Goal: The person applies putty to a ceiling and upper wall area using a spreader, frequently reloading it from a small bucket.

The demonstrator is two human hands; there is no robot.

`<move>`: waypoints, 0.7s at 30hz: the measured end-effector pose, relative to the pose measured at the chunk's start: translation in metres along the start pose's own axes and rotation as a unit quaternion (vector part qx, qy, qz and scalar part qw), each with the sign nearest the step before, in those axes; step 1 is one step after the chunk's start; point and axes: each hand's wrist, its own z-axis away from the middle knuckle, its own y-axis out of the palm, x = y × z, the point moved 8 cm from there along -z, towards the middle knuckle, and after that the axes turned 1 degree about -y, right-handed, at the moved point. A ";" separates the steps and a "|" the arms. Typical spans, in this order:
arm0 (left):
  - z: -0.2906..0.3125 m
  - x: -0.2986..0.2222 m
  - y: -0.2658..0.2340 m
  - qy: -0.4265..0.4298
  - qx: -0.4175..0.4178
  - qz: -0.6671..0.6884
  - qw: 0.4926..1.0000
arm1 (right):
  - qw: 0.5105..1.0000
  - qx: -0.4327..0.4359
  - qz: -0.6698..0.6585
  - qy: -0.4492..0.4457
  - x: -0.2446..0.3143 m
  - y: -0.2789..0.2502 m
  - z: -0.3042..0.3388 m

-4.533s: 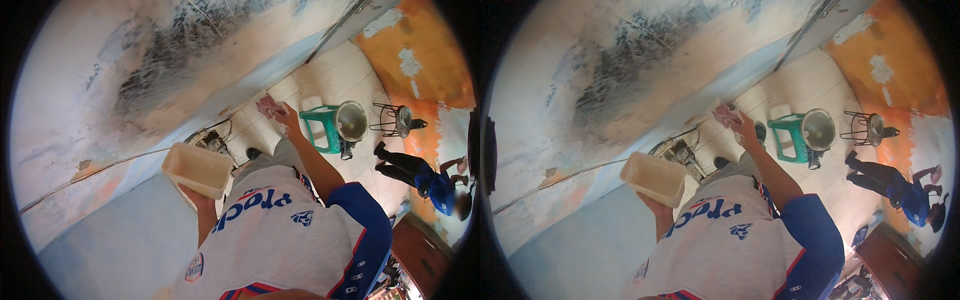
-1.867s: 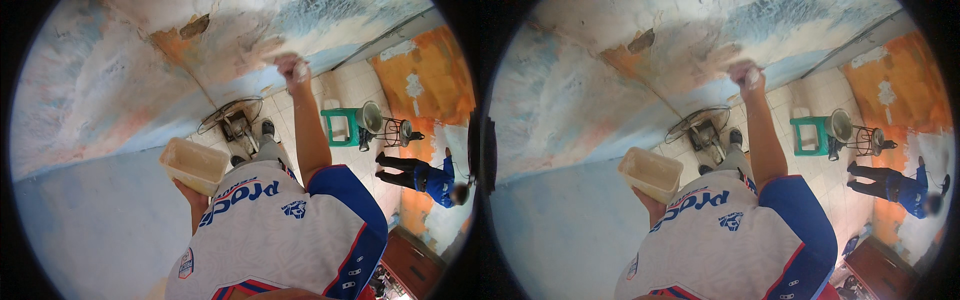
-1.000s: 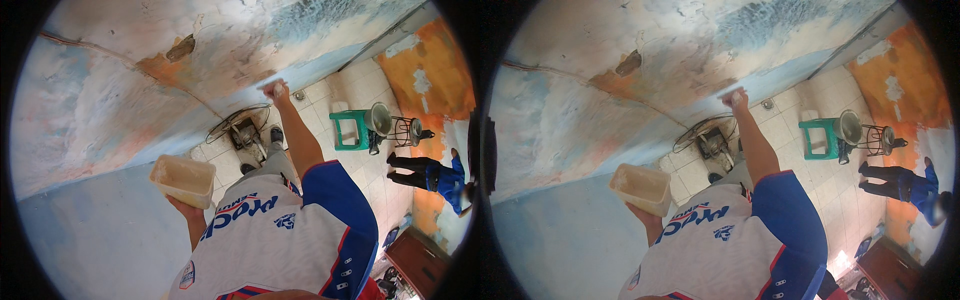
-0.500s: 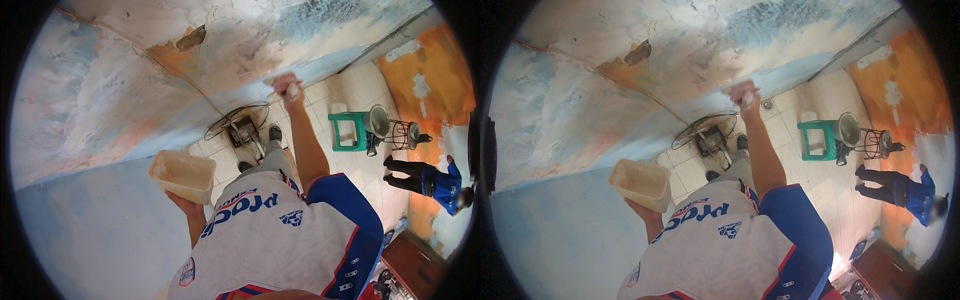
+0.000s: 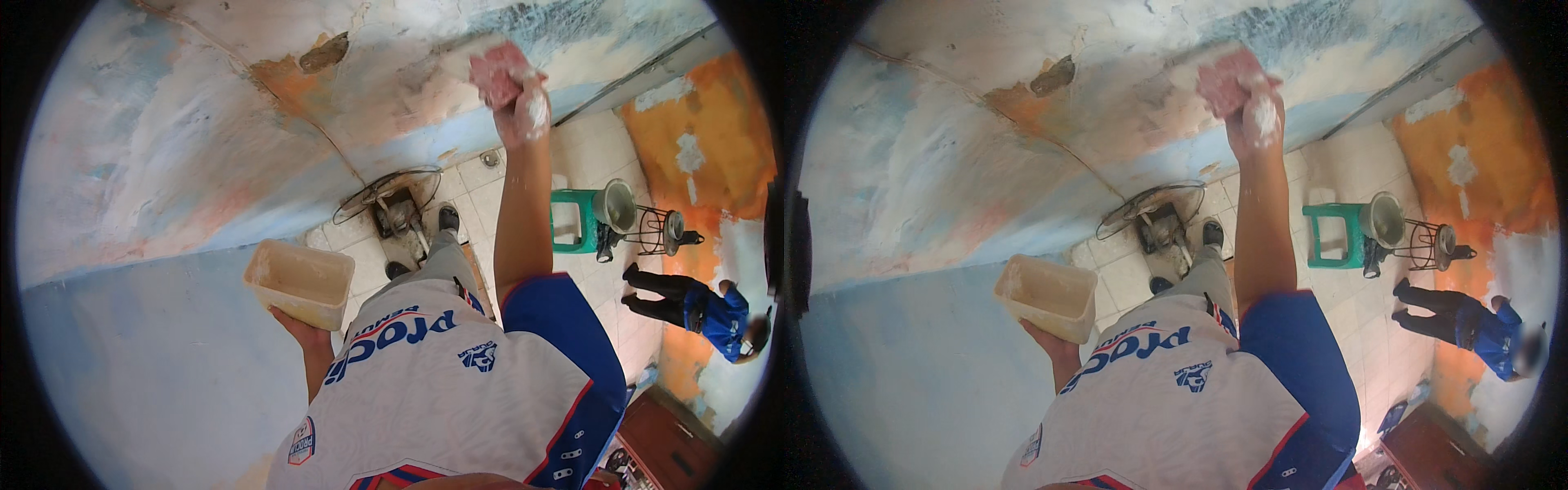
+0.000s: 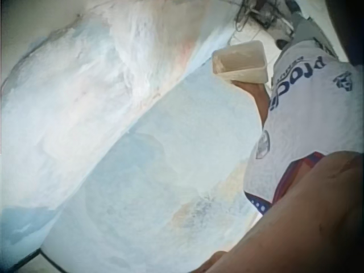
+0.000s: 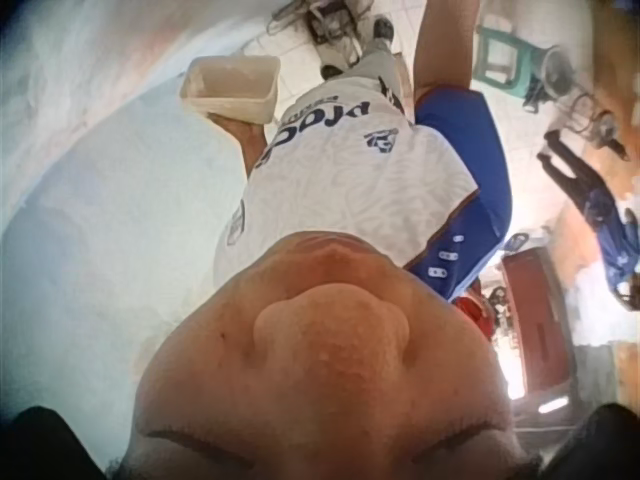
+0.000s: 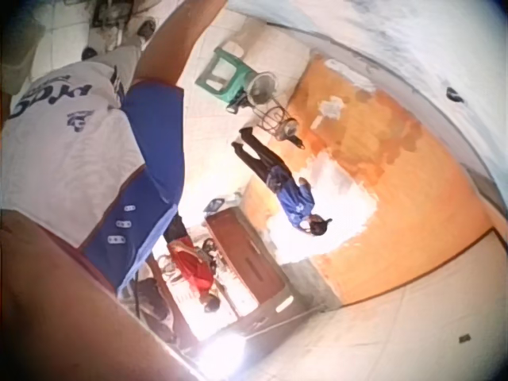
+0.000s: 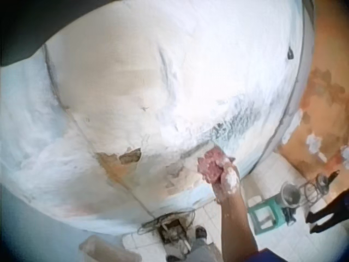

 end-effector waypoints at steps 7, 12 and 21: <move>-0.001 0.005 0.001 0.009 0.010 -0.023 1.000 | 0.971 -0.120 0.102 0.178 -0.232 -0.202 0.039; -0.002 0.011 -0.005 -0.029 0.026 -0.012 0.999 | 0.995 0.003 0.047 0.092 -0.267 -0.226 -0.027; 0.007 0.014 0.005 -0.021 -0.011 -0.066 0.998 | 0.997 -0.027 0.000 0.068 -0.032 -0.024 -0.031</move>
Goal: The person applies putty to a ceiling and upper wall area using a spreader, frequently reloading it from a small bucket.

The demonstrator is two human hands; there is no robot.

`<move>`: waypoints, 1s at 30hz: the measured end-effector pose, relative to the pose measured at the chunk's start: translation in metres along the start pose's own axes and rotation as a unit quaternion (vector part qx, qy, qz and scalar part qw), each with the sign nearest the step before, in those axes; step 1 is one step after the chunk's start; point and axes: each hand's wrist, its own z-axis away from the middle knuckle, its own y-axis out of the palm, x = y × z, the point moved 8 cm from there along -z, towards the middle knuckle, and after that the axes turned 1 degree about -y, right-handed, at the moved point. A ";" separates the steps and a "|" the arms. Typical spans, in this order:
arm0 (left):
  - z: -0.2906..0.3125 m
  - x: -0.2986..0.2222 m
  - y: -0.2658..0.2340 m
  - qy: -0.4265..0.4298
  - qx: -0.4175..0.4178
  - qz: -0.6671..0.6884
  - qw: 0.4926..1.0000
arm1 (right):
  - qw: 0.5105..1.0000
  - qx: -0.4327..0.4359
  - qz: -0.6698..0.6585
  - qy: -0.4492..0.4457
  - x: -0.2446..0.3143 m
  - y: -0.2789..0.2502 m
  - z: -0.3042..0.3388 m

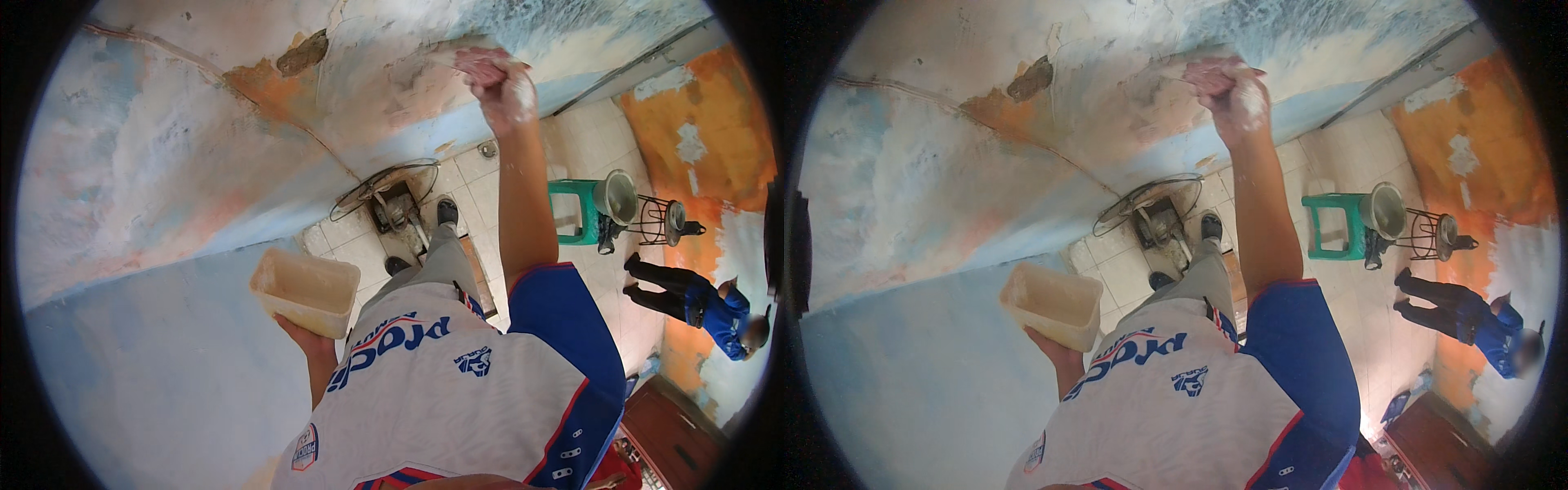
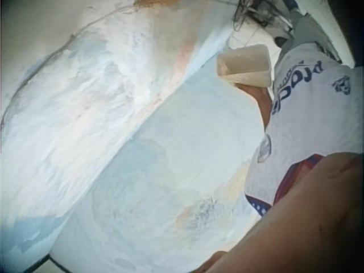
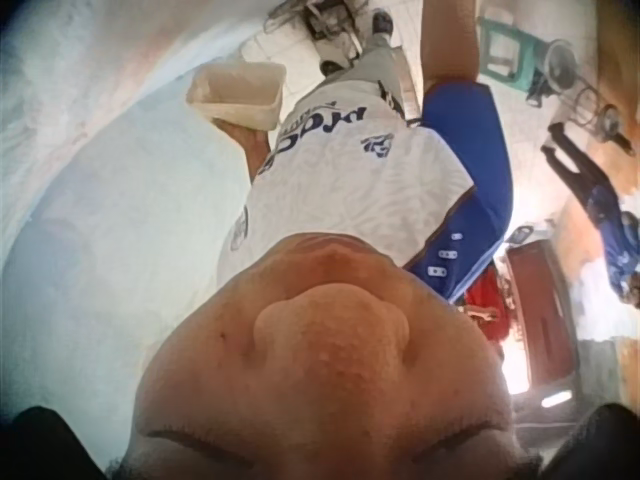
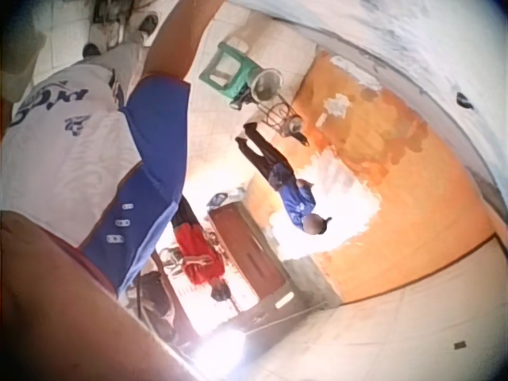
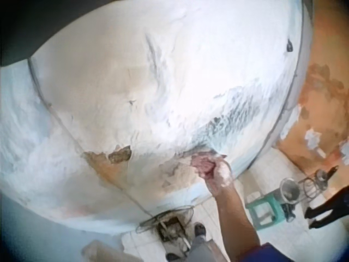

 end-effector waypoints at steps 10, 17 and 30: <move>-0.007 -0.001 0.003 -0.002 0.021 0.034 0.999 | 0.993 -0.064 0.052 0.079 -0.218 -0.191 -0.019; 0.001 -0.007 -0.002 0.030 -0.002 -0.026 0.999 | 0.995 -0.090 0.043 -0.011 -0.067 -0.032 -0.035; -0.011 -0.005 -0.008 0.004 -0.006 0.048 0.999 | 0.984 -0.159 0.084 0.009 -0.142 -0.117 0.033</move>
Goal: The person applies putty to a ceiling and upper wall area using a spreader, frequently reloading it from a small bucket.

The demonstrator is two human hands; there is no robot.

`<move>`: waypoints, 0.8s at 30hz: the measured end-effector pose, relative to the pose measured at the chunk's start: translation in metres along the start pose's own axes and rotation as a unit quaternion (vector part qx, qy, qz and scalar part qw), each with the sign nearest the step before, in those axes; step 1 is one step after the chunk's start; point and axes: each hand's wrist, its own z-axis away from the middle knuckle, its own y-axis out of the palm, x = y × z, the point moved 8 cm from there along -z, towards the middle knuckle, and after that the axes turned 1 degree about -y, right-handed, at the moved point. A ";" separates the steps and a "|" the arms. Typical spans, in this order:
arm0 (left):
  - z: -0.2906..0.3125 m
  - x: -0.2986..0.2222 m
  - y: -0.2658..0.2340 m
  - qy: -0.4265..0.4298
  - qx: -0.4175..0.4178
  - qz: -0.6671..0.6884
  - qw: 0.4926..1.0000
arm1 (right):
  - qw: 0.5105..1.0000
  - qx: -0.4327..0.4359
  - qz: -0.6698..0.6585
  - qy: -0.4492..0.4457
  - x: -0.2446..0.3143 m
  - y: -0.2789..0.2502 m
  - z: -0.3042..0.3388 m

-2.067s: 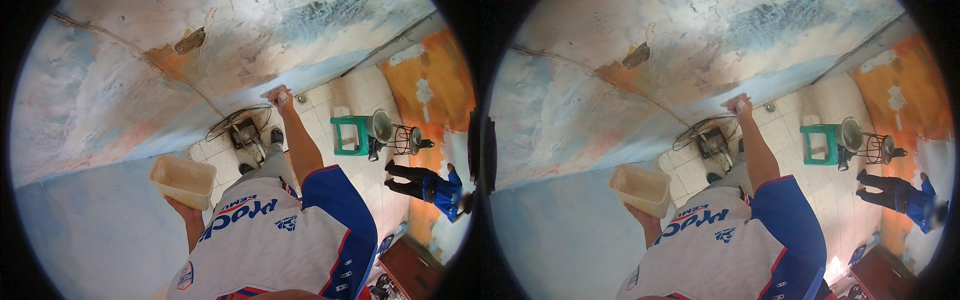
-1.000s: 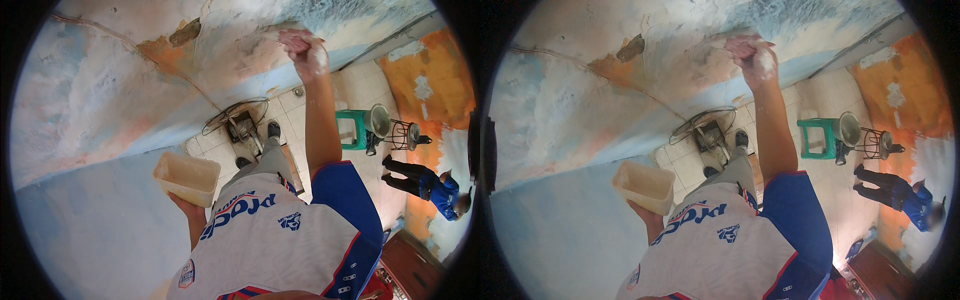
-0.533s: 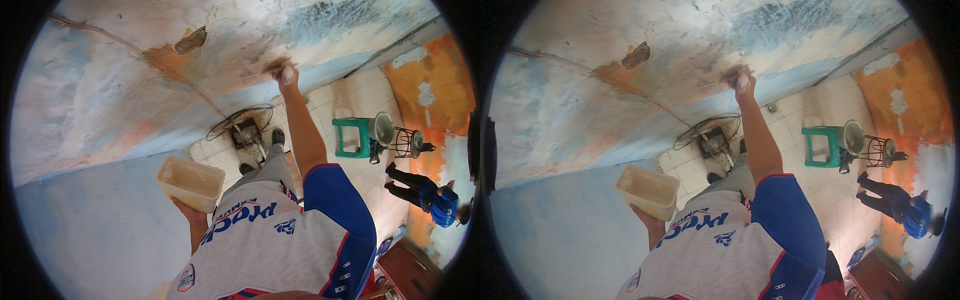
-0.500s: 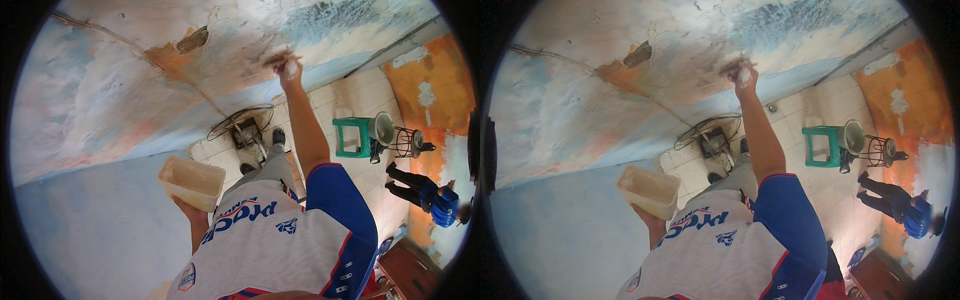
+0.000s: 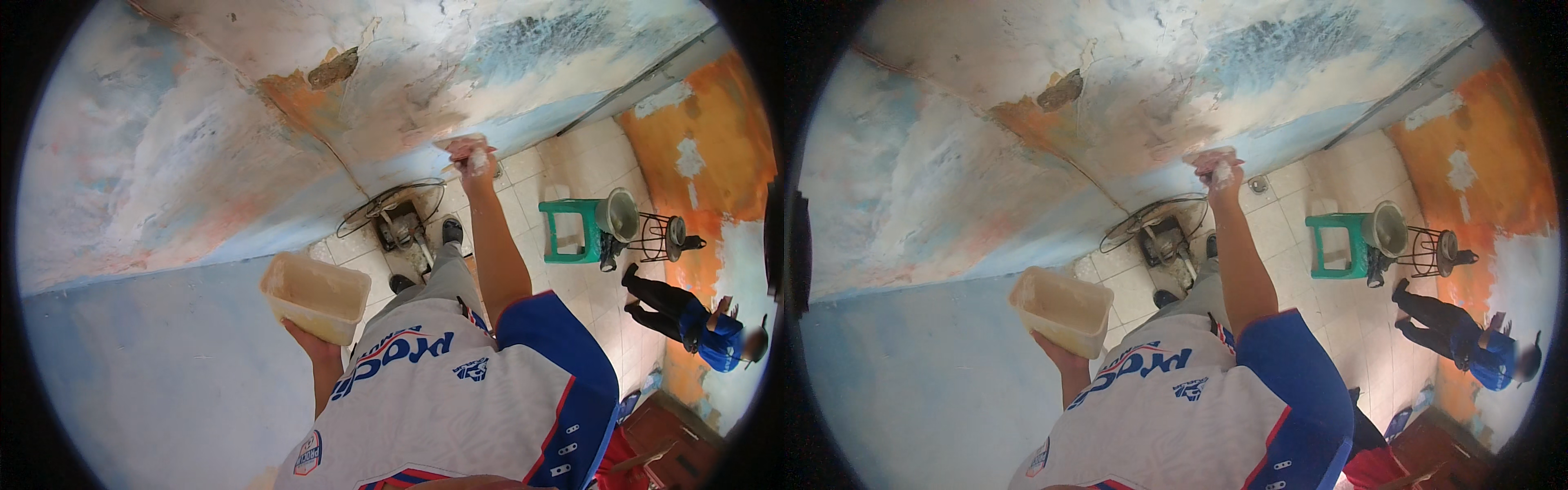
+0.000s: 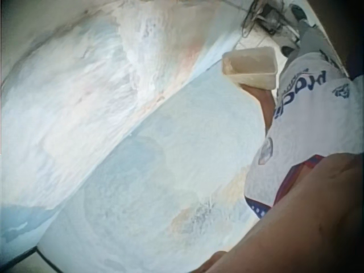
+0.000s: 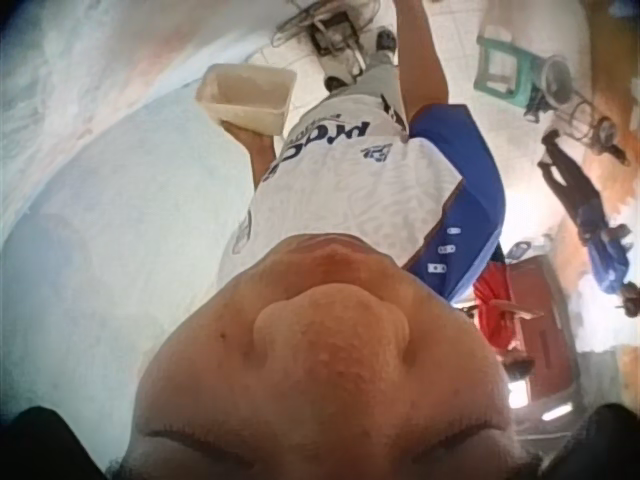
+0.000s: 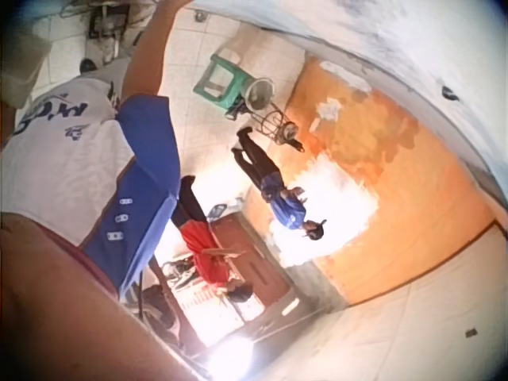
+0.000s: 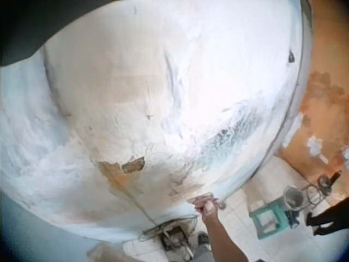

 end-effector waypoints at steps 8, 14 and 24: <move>0.010 -0.001 -0.014 -0.006 -0.019 -0.034 0.999 | 0.993 0.092 -0.032 -0.066 0.129 0.123 -0.018; 0.007 0.006 -0.008 -0.017 -0.016 -0.001 1.000 | 0.980 0.145 -0.086 -0.108 0.160 0.080 0.037; -0.006 0.014 0.005 -0.021 0.041 0.026 0.999 | 0.993 0.056 -0.037 -0.102 0.100 0.103 -0.035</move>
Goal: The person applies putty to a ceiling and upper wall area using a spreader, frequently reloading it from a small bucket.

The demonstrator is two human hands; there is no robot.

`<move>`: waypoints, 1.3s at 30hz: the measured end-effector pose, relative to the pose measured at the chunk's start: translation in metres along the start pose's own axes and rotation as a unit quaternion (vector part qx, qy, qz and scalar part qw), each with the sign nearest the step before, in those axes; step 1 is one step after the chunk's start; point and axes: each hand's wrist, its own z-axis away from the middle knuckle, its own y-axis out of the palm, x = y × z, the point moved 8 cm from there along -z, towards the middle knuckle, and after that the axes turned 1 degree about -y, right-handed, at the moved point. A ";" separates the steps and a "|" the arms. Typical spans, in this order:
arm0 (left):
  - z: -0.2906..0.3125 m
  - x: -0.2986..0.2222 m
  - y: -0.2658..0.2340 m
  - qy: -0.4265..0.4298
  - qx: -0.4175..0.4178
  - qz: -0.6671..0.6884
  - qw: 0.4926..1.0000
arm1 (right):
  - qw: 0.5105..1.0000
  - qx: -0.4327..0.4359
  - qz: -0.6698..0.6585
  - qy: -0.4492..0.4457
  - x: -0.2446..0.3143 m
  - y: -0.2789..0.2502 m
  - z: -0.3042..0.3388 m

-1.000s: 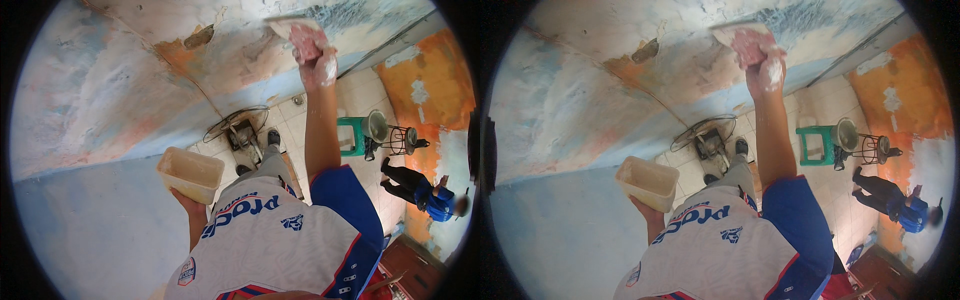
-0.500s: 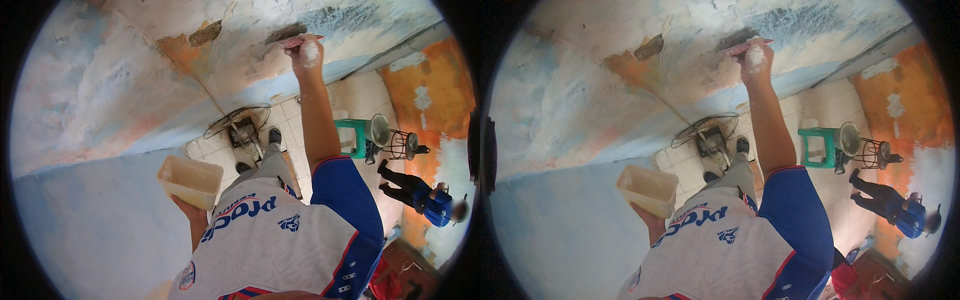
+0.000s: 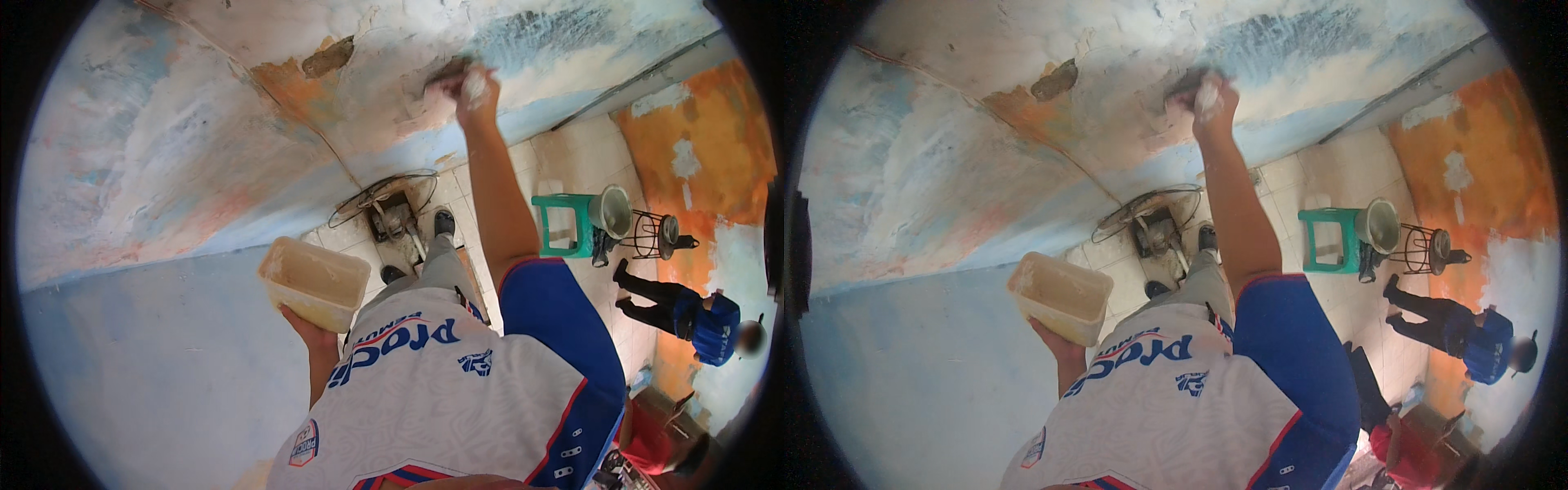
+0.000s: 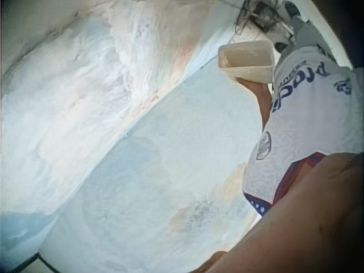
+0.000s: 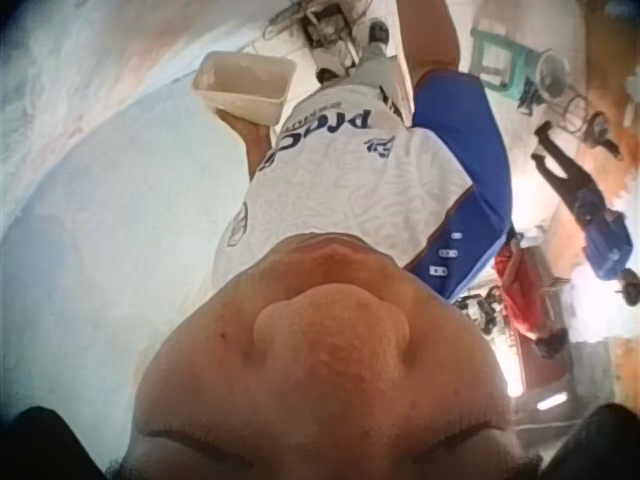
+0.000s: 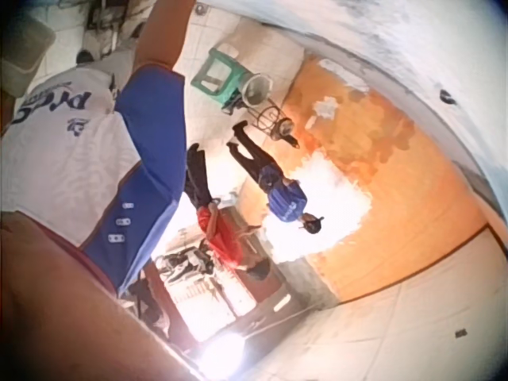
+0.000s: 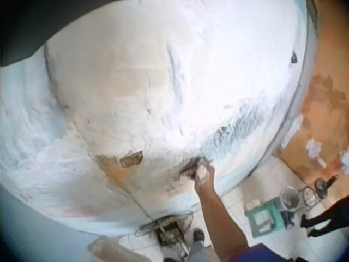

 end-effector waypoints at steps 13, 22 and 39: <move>0.001 -0.002 -0.008 -0.004 -0.020 0.004 1.000 | 0.979 0.179 -0.050 -0.084 -0.050 -0.053 0.024; 0.005 0.007 -0.014 -0.014 -0.062 0.000 0.998 | 0.991 0.118 -0.056 -0.037 0.094 0.034 0.075; 0.013 0.008 0.013 -0.020 -0.020 -0.042 0.999 | 0.994 0.094 -0.061 -0.004 0.011 0.000 0.029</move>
